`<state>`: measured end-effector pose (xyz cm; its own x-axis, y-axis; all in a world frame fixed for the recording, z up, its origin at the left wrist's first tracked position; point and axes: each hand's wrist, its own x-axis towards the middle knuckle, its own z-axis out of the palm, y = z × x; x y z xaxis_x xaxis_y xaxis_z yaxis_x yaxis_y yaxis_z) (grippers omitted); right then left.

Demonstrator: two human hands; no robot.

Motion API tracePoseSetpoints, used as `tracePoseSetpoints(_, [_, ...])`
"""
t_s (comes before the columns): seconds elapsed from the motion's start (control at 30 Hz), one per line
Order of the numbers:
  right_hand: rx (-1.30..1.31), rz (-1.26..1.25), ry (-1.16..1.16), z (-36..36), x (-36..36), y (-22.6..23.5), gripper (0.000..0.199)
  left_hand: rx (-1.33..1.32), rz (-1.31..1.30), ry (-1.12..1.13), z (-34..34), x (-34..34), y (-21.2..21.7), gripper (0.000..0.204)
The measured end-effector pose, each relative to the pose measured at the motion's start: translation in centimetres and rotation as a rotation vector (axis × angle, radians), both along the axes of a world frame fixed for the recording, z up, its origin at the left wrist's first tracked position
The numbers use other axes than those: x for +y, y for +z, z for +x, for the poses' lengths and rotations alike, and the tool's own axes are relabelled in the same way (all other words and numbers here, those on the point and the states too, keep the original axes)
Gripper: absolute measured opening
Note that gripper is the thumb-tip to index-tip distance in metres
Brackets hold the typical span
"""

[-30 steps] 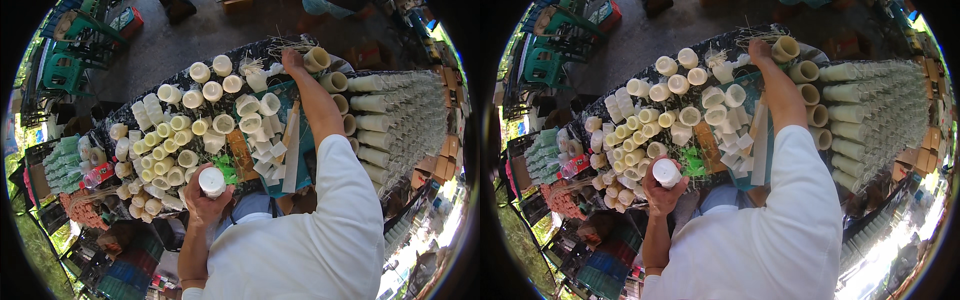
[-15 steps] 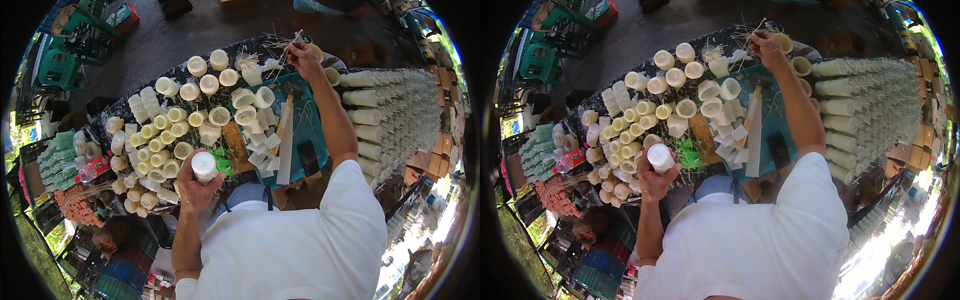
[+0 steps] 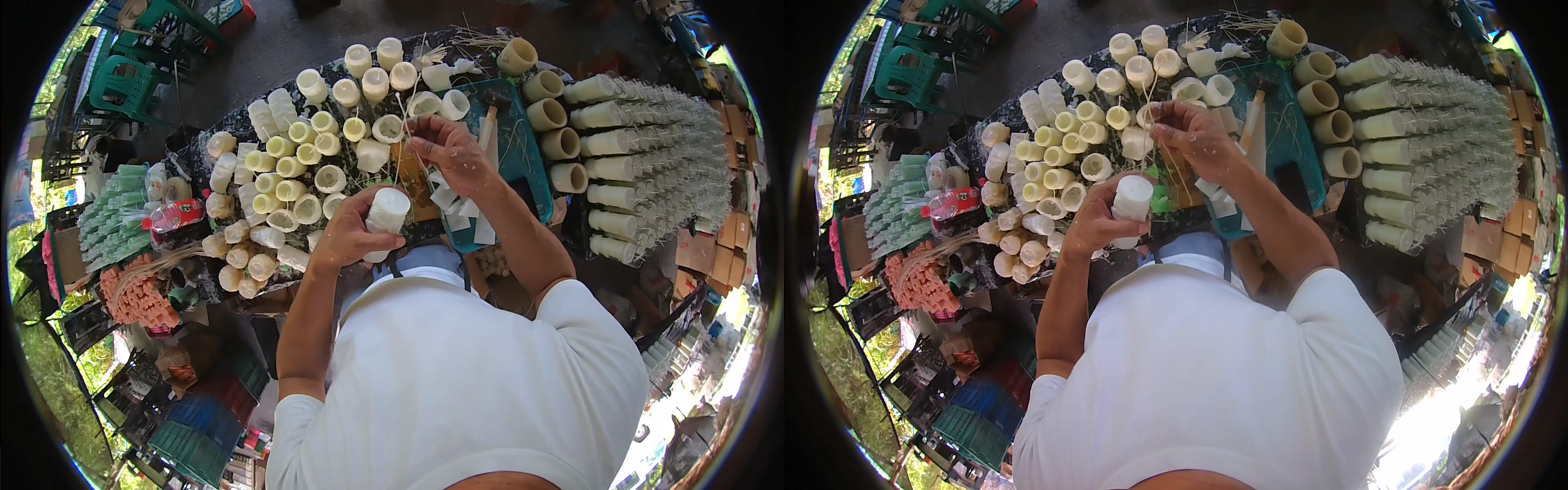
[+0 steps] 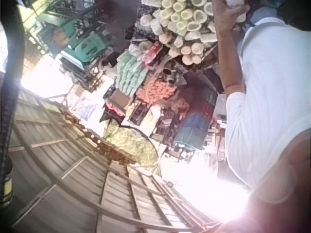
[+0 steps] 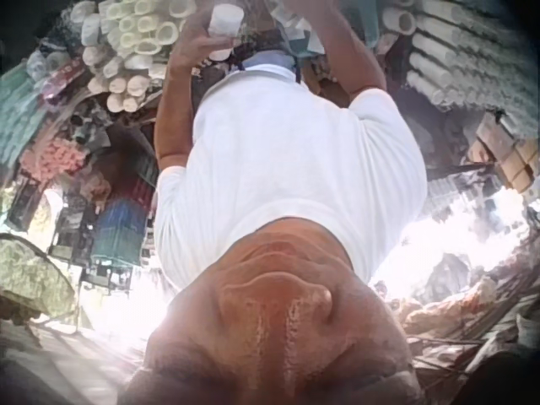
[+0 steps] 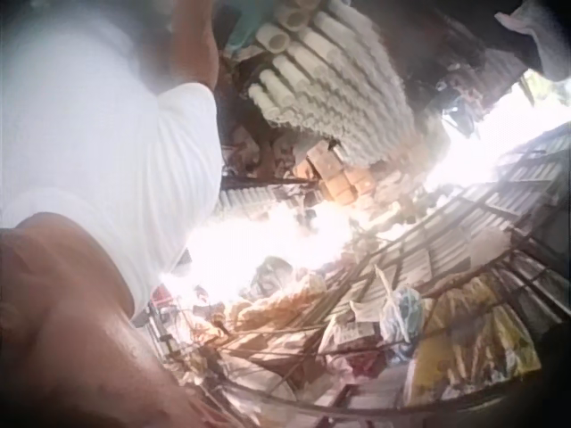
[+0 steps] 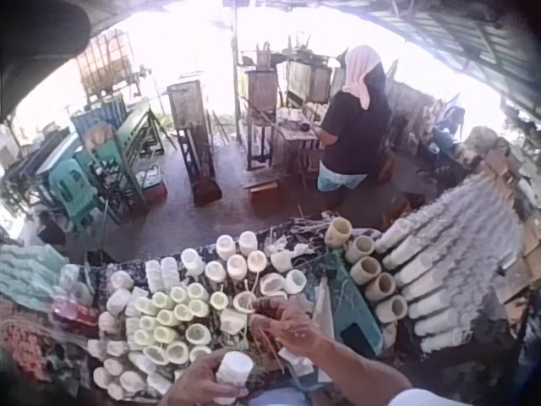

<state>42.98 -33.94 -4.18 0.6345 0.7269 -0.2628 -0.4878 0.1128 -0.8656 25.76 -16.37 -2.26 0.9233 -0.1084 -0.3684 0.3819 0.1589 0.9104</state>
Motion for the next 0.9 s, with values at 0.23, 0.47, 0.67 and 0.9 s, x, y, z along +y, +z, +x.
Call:
tracePoseSetpoints(0.23, [-1.348,-1.016,0.243,2.5,-6.0,3.3,0.032,-0.08,0.909,-0.105,-7.1,4.5,-3.6,0.07])
tracePoseSetpoints(0.47, [-0.138,0.019,-0.424,2.9,-5.9,3.9,0.024,-0.048,0.612,-0.106,-7.0,5.5,-6.2,0.063])
tracePoseSetpoints(0.67, [-0.091,0.289,-0.426,-5.3,2.0,5.8,0.023,-0.295,-0.03,-0.089,-5.2,3.0,2.9,0.068])
tracePoseSetpoints(0.9, [-0.192,0.421,-0.326,-9.0,5.3,8.4,0.023,-0.258,-0.186,-0.14,-6.5,4.2,5.9,0.068])
